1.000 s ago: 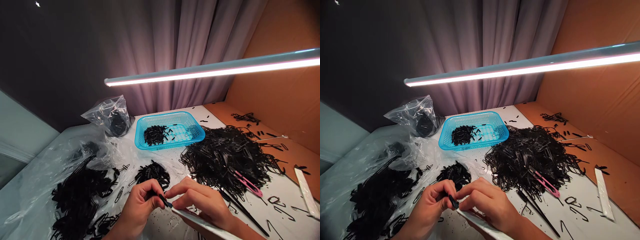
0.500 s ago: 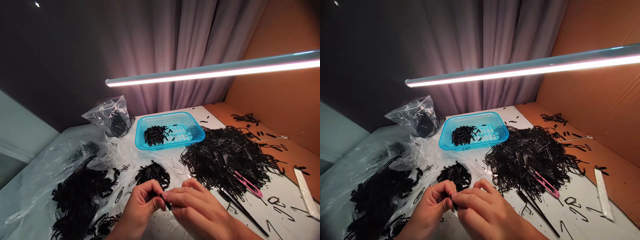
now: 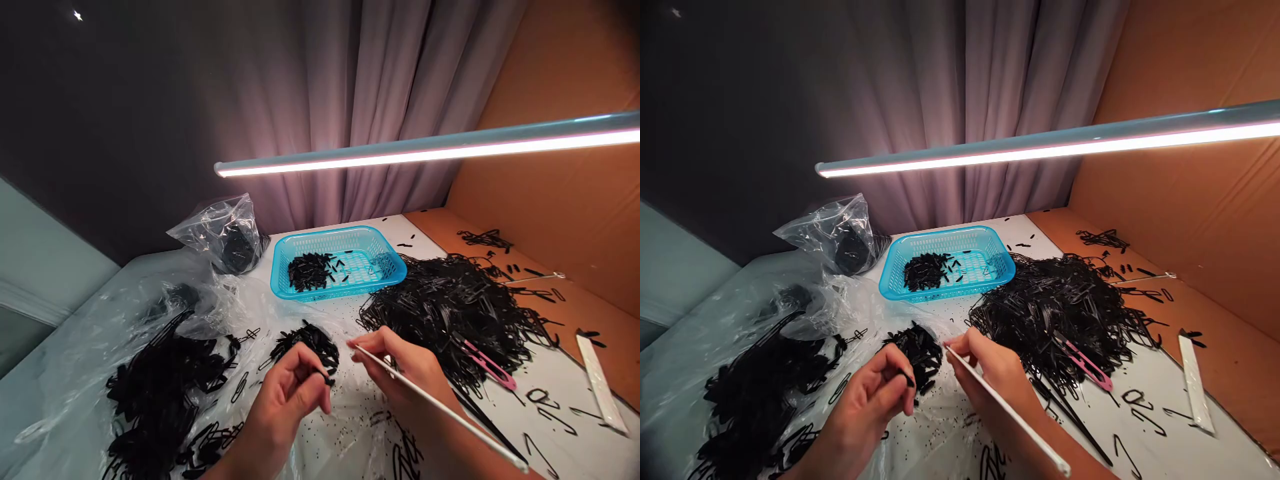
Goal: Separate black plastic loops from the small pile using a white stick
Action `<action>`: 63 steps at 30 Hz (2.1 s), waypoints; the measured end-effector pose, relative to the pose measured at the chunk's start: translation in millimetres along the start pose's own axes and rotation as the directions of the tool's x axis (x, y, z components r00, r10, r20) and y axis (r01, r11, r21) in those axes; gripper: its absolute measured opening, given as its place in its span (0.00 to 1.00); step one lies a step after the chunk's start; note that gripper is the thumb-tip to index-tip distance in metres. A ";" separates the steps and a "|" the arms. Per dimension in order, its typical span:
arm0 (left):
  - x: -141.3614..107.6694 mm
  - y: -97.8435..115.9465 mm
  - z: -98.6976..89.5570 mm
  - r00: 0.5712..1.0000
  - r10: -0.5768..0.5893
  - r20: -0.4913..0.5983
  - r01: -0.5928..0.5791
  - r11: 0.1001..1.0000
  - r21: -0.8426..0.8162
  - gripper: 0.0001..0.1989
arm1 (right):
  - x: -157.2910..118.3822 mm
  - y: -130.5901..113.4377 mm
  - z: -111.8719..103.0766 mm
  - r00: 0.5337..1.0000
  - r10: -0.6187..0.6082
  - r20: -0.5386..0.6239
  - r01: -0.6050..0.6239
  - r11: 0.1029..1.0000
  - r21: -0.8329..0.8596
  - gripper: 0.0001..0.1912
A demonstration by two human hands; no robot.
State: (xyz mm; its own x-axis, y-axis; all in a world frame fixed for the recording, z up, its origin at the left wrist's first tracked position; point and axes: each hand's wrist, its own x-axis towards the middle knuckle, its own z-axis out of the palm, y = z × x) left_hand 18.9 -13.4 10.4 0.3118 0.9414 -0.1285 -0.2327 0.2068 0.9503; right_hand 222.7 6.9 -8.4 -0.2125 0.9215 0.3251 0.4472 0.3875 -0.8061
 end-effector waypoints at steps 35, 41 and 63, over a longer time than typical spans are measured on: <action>4.7 11.0 -15.9 0.921 -0.383 0.072 0.383 0.924 0.018 0.12 | 4.4 -3.5 11.4 0.788 -0.600 0.141 0.610 0.791 -0.047 0.06; 4.2 4.0 -18.5 0.939 -0.345 0.003 0.344 0.936 -0.071 0.12 | -1.7 -7.9 9.3 0.862 -0.507 -0.008 0.505 0.857 0.099 0.03; 1.4 0.8 -8.1 0.978 -0.187 -0.094 0.184 0.982 -0.030 0.16 | -4.9 -20.8 11.5 0.836 -0.549 -0.004 0.546 0.830 0.109 0.02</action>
State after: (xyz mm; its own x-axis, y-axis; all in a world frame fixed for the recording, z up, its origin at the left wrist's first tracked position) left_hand 11.7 -9.8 8.7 0.2619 0.9071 -0.3296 -0.1991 0.3849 0.9012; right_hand 204.4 -6.0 1.1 -0.4198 0.5573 0.7163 0.1609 0.8224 -0.5456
